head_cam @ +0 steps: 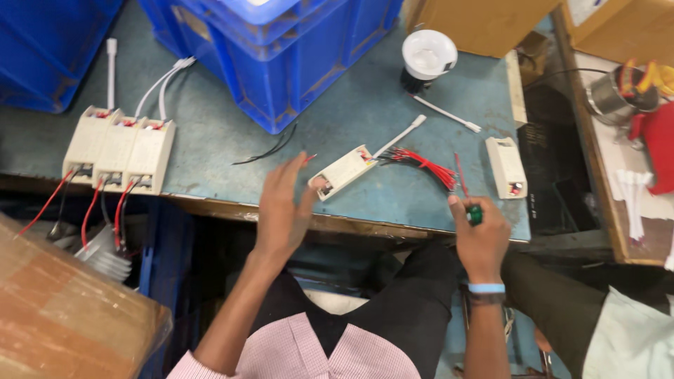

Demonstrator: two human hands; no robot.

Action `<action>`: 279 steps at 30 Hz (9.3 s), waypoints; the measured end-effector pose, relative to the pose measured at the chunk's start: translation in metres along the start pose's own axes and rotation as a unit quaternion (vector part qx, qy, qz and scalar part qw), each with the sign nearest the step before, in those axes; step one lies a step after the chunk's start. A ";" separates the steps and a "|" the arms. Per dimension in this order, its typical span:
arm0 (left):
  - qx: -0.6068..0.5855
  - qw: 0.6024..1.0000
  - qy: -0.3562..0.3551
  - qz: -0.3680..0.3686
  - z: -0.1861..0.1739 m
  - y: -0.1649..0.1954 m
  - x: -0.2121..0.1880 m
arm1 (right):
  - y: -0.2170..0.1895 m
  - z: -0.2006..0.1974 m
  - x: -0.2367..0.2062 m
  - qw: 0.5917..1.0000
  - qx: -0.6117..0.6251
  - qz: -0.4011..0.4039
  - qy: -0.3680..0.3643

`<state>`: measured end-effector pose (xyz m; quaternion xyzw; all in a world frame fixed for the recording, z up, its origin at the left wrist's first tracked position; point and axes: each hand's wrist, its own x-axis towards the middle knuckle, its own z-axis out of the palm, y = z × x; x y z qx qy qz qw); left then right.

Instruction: The person connects red and black wires to small white electrical components using a screwdriver. They tighten the terminal screws to secure the wires and place the finished units on the table.

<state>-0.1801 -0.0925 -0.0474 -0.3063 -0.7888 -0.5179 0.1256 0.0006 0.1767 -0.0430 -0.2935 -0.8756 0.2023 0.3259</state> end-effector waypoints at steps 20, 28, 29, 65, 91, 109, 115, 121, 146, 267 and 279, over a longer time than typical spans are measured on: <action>0.064 0.995 0.056 -0.045 0.004 -0.008 -0.006 | -0.185 0.096 0.067 0.650 0.726 -0.002 -0.223; 0.105 0.993 0.051 -0.024 0.006 -0.014 -0.003 | -0.188 0.099 0.077 0.663 0.707 -0.007 -0.246; 0.109 0.992 0.053 -0.025 0.006 -0.014 -0.003 | -0.188 0.099 0.077 0.663 0.707 -0.010 -0.246; 0.067 0.994 0.050 -0.063 0.012 -0.016 -0.001 | -0.188 0.102 0.083 0.668 0.700 0.003 -0.253; 0.082 0.994 0.062 -0.042 0.023 -0.015 -0.003 | -0.178 0.107 0.087 0.650 0.716 0.030 -0.252; 0.156 0.988 -0.012 -0.016 -0.001 -0.010 0.011 | -0.044 -0.009 0.048 0.996 0.031 0.072 -0.033; 0.134 0.986 -0.063 0.076 0.027 -0.009 0.004 | 0.021 -0.004 0.013 0.992 -0.126 0.015 -0.013; 0.119 0.987 -0.086 0.063 0.033 -0.016 0.008 | 0.015 0.015 0.003 0.996 -0.077 0.031 0.028; 0.004 0.953 -0.184 0.239 0.181 0.046 0.037 | 0.015 -0.011 -0.026 0.994 0.104 0.030 -0.020; 0.024 0.998 0.034 0.055 0.012 -0.041 0.027 | -0.194 0.114 0.084 0.651 0.707 -0.001 -0.276; 0.022 0.998 0.032 0.056 0.008 -0.041 0.023 | -0.161 0.083 0.060 0.663 0.725 0.021 -0.184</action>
